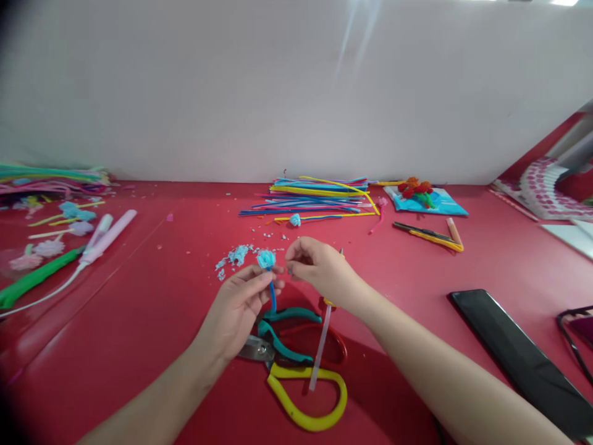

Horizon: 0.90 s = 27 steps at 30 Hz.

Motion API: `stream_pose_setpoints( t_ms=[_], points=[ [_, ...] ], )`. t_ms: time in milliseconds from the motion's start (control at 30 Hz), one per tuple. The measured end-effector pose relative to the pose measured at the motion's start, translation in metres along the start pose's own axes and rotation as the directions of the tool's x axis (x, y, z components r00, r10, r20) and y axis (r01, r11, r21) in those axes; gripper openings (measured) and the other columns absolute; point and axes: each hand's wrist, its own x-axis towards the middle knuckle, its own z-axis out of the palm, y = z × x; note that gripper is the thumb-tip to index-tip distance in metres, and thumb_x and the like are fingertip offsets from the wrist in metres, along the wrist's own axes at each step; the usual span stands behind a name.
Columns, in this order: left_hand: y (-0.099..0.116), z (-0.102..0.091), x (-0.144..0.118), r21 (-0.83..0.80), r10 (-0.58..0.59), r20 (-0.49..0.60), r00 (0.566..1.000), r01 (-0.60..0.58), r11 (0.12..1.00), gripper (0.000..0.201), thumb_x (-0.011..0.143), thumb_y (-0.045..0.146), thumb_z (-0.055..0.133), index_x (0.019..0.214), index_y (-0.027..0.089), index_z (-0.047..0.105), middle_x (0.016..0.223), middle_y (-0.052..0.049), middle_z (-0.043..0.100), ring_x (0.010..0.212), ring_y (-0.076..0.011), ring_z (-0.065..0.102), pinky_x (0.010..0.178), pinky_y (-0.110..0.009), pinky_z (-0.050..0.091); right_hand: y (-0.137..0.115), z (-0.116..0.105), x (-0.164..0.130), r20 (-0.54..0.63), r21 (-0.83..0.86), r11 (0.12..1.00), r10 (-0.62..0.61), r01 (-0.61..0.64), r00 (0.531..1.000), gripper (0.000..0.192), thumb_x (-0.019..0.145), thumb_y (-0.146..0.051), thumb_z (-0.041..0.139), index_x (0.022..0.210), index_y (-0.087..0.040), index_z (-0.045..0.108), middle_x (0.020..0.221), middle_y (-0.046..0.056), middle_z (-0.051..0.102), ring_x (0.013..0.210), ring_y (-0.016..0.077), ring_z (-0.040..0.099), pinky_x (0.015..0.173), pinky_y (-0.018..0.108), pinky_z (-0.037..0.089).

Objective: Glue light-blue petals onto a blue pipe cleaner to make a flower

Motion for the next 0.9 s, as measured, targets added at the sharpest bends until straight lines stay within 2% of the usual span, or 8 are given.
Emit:
stream_pose_setpoints(
  t_ms=[133,300,400,533,600,700,900],
  points=[
    [-0.002,0.003,-0.002,-0.085,-0.057,0.058,0.997,0.061,0.994,0.006,0.073,0.016,0.065,0.069,0.014,0.061,0.079,-0.003,0.067,0.074,-0.0136,0.063,0.077,-0.028,0.048,0.001,0.009,-0.008,-0.092,0.134,0.989,-0.047,0.059,0.995,0.013,0.078,-0.012,0.044,0.088,-0.019,0.046,0.077,-0.002,0.058,0.068,0.0097,0.057,0.062,0.022,0.045],
    [-0.003,0.002,-0.004,-0.072,-0.095,0.056,0.994,0.099,0.992,0.011,0.074,0.015,0.065,0.065,0.014,0.058,0.074,-0.002,0.064,0.072,-0.0138,0.062,0.075,-0.028,0.049,-0.004,0.006,-0.011,-0.174,0.027,0.985,-0.163,0.170,0.971,0.019,0.072,-0.002,0.045,0.078,-0.018,0.056,0.079,-0.001,0.057,0.071,0.0100,0.054,0.065,0.022,0.043],
    [-0.001,0.002,-0.005,-0.018,-0.107,0.014,0.994,0.108,0.994,0.010,0.072,0.016,0.066,0.066,0.015,0.058,0.074,-0.001,0.064,0.067,-0.0115,0.061,0.067,-0.023,0.048,-0.004,-0.001,-0.010,-0.148,0.018,0.983,-0.180,0.184,0.973,0.022,0.079,-0.005,0.045,0.084,-0.018,0.062,0.083,0.001,0.059,0.077,0.0104,0.056,0.070,0.023,0.043],
    [-0.001,0.002,-0.006,0.061,-0.078,-0.024,0.997,0.080,0.995,0.010,0.071,0.017,0.066,0.065,0.015,0.058,0.069,0.000,0.062,0.059,-0.0069,0.053,0.056,-0.016,0.042,-0.004,-0.013,-0.011,-0.155,0.033,0.997,-0.061,0.067,0.986,0.014,0.081,-0.014,0.052,0.088,-0.019,0.063,0.077,-0.001,0.059,0.068,0.0094,0.057,0.063,0.020,0.044],
    [0.000,0.002,-0.006,0.093,-0.069,-0.030,0.997,0.072,0.993,0.012,0.071,0.019,0.066,0.062,0.015,0.057,0.065,0.001,0.059,0.057,-0.0064,0.049,0.054,-0.016,0.040,-0.007,-0.019,-0.013,-0.141,0.049,0.997,-0.053,0.060,0.989,0.011,0.081,-0.016,0.054,0.085,-0.020,0.063,0.077,-0.002,0.060,0.067,0.0093,0.056,0.061,0.020,0.044],
    [0.000,0.003,-0.006,0.145,-0.073,-0.030,0.997,0.077,0.986,0.014,0.069,0.021,0.066,0.060,0.016,0.056,0.061,0.002,0.055,0.056,-0.0072,0.046,0.053,-0.017,0.037,-0.013,-0.026,-0.018,-0.081,0.048,0.992,-0.112,0.116,0.990,0.018,0.081,-0.012,0.051,0.085,-0.023,0.064,0.084,-0.002,0.061,0.071,0.0095,0.057,0.064,0.020,0.045],
    [-0.001,0.006,-0.006,0.318,-0.053,-0.040,0.998,0.063,0.946,0.015,0.066,0.021,0.066,0.057,0.017,0.054,0.052,0.004,0.046,0.049,-0.0077,0.040,0.048,-0.020,0.032,-0.022,-0.023,-0.027,-0.055,0.049,0.993,-0.102,0.105,0.993,0.024,0.077,-0.006,0.048,0.095,-0.023,0.053,0.080,-0.004,0.061,0.064,0.0084,0.057,0.060,0.019,0.045]
  ],
)
